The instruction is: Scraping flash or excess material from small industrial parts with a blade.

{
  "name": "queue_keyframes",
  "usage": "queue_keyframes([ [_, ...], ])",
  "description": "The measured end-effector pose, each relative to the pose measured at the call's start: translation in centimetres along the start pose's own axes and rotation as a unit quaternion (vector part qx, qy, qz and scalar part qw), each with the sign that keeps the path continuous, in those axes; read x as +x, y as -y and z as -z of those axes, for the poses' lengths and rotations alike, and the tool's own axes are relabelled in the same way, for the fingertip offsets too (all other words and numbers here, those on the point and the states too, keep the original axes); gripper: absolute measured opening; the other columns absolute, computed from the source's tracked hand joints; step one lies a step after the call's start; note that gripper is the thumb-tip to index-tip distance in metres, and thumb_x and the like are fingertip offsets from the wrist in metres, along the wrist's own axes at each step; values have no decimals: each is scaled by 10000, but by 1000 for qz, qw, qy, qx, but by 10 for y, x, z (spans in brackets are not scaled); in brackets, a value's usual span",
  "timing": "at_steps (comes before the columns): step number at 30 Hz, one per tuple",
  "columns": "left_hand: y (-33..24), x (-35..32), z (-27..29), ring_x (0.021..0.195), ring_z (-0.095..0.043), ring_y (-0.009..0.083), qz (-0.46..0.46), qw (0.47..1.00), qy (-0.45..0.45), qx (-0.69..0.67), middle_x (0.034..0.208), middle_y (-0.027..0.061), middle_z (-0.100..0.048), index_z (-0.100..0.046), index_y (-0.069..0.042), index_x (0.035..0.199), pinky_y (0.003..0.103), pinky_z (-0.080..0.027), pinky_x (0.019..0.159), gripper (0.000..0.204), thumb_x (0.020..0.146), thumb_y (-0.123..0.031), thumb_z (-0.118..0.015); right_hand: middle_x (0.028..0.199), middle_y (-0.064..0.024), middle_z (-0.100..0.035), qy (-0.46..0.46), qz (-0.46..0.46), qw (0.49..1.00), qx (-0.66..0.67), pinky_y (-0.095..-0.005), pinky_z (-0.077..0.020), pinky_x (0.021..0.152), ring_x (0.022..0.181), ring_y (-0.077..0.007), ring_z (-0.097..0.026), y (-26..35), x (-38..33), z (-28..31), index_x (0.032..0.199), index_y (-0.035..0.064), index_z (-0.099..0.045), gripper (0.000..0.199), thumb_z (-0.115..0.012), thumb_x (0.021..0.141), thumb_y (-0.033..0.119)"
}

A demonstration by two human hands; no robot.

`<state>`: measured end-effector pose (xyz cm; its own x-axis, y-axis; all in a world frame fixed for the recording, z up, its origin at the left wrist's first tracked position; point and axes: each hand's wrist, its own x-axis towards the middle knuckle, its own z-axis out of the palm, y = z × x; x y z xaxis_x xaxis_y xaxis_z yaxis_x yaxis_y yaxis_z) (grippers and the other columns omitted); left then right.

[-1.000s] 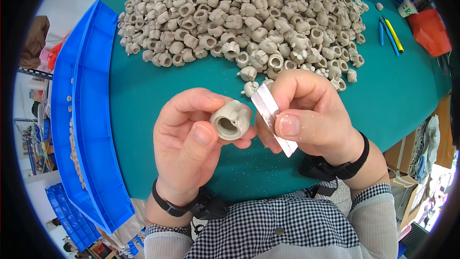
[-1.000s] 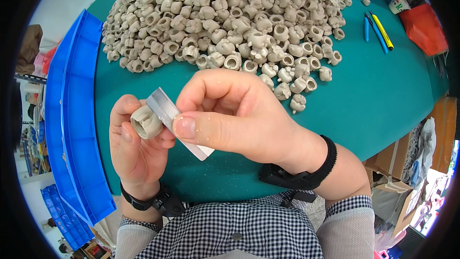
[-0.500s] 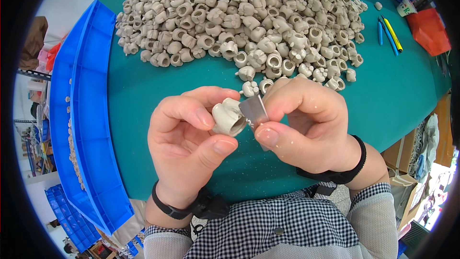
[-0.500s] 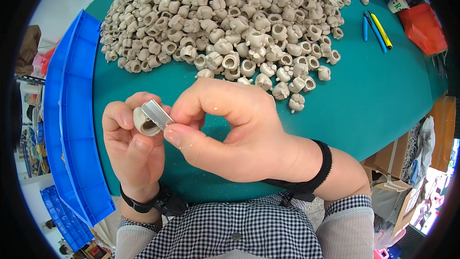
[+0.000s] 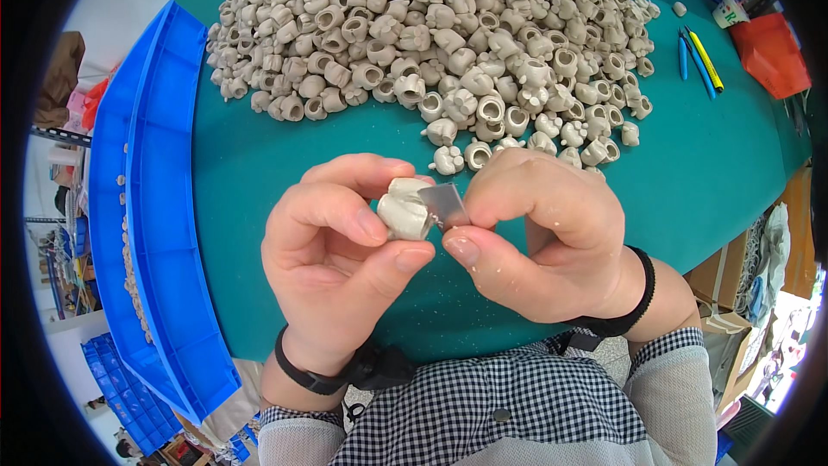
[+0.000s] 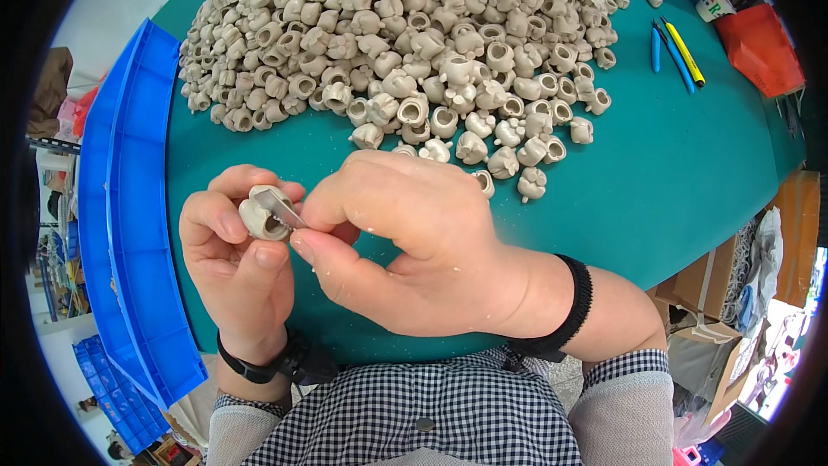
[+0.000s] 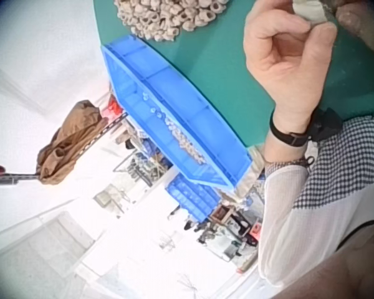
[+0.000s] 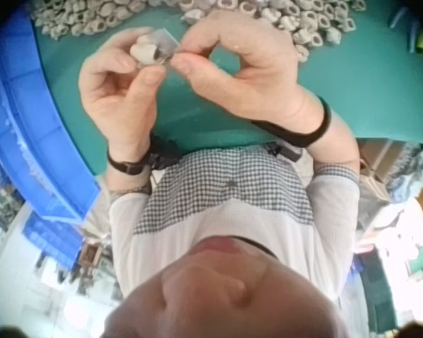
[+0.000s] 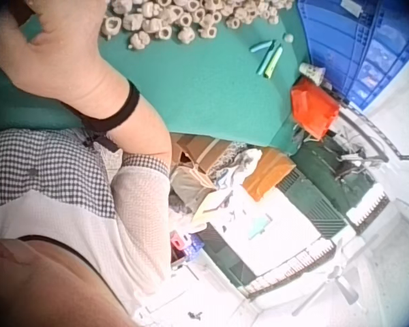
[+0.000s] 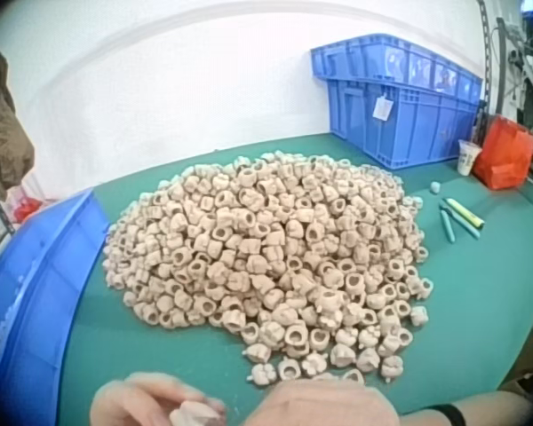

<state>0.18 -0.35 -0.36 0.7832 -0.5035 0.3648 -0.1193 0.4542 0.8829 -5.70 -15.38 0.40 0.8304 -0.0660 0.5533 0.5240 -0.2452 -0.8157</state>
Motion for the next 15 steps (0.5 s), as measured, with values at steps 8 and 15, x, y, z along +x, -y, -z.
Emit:
queue_keyframes([
  [8, 0, 1, -1, 904, -529, 217, 0, 1000, -2, -25, 1015, 153, -482, -452, -54, 772, 305, -459, 756, 258, 637, 59, -640, 670, -12, -516, 14, -157, 932, 327, -205, -383, 516, 576, -70, -478, -2, 0, 0, 740, 17, -527, 46, -568, 729, 35],
  [15, -2, 0, 0, 906, -529, 220, 3, 999, 0, -37, 1020, 155, -480, -449, -54, 783, 313, -454, 767, 257, 645, 56, -635, 638, -22, -518, -14, -81, 979, 188, -206, -378, 509, 570, -69, -476, -9, -1, -3, 716, 11, -533, 47, -576, 709, 27],
])
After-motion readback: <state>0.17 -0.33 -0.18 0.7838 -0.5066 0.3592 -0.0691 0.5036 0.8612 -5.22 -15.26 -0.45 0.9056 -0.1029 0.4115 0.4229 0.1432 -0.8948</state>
